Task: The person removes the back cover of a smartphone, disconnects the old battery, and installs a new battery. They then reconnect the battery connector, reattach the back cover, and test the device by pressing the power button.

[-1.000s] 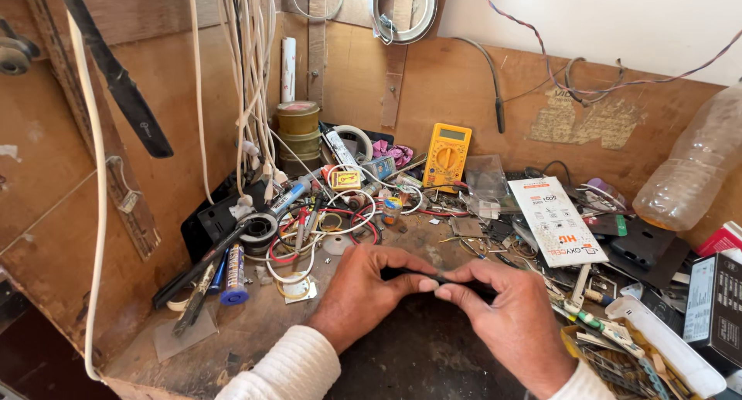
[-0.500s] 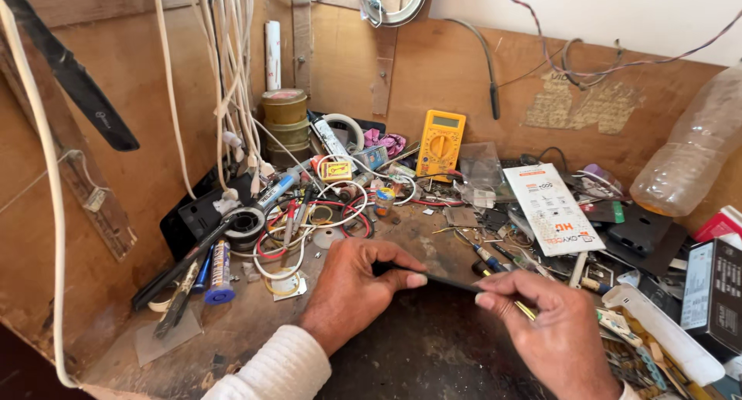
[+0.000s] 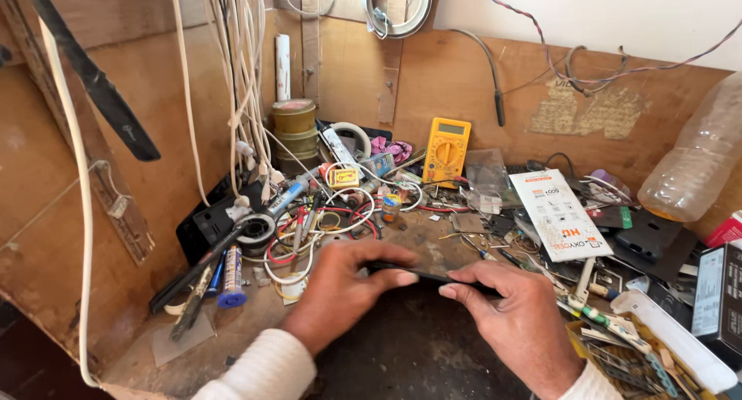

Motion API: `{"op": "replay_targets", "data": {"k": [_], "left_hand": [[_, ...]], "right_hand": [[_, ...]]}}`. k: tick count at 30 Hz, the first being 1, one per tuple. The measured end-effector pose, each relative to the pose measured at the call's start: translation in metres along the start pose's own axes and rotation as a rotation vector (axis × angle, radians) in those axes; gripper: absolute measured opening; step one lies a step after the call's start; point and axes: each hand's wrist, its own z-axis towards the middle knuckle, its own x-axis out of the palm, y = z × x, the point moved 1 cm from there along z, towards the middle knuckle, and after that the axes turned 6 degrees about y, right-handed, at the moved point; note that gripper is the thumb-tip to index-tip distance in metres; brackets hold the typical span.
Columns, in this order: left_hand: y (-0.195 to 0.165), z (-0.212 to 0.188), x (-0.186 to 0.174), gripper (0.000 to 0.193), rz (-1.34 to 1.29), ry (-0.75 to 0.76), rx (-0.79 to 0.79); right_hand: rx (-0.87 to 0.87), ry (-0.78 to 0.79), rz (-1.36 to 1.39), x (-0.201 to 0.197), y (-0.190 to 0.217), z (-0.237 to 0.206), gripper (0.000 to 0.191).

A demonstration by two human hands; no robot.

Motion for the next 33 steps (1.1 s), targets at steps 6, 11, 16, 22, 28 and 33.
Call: {"op": "replay_targets", "data": {"k": [6,11,16,22,28,33], "left_hand": [[0.022,-0.008,-0.013,0.016,-0.143,0.036,-0.084],[0.031,-0.003,-0.009,0.019,-0.142,0.037,-0.087],[0.032,0.001,-0.005,0.019,-0.155,0.044,-0.073],[0.027,-0.002,-0.01,0.023,-0.321,0.063,-0.189],[0.02,-0.001,-0.001,0.038,-0.656,-0.01,-0.645],[0.021,0.017,0.011,0.027,-0.735,0.0,-0.69]], "right_hand": [[-0.041,0.007,0.006,-0.004,0.001,-0.001,0.023],[-0.074,0.066,-0.08,-0.007,0.013,0.004,0.023],[-0.154,0.12,-0.156,0.008,0.026,0.012,0.022],[-0.228,0.085,-0.301,0.021,0.02,0.011,0.022],[-0.571,-0.089,-0.38,0.018,0.009,-0.004,0.03],[-0.712,-0.064,-0.37,0.008,0.012,-0.003,0.034]]}}
